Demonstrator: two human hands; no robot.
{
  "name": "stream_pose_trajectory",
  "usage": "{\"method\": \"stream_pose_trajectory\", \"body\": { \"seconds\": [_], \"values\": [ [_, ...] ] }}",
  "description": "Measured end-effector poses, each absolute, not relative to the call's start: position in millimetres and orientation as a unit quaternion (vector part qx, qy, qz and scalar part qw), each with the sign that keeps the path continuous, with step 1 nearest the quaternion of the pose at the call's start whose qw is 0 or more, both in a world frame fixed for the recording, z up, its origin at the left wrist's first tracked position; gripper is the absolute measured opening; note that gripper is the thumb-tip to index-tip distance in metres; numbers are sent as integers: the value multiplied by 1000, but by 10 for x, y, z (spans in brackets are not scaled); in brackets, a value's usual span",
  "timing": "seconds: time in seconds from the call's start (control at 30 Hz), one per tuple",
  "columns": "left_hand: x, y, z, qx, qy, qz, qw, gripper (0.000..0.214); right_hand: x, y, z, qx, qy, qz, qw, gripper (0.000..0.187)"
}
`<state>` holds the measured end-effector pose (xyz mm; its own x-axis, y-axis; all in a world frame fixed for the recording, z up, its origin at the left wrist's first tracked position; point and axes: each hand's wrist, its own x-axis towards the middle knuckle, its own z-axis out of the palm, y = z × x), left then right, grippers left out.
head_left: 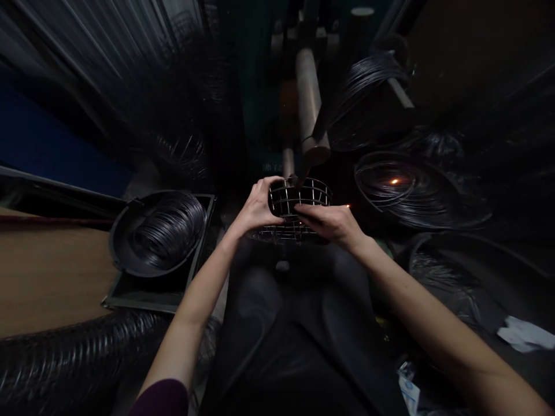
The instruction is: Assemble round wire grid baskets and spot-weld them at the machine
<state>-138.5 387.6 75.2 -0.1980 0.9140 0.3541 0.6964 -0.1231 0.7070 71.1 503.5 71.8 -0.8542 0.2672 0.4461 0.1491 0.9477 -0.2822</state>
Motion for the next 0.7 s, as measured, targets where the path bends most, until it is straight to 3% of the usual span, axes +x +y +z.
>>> {"method": "stream_pose_trajectory", "body": {
  "seconds": [0.27,0.43,0.7],
  "values": [
    [-1557,4131,677,609,641,447,136,102,570,5151,715,-130,-936,124,304,27],
    [-1631,4185,601,615,620,470,127,106,631,5156,710,-233,-897,135,350,24],
    [-1842,4485,609,613,627,465,124,111,353,5273,869,-342,-862,217,305,26]
  ]
}}
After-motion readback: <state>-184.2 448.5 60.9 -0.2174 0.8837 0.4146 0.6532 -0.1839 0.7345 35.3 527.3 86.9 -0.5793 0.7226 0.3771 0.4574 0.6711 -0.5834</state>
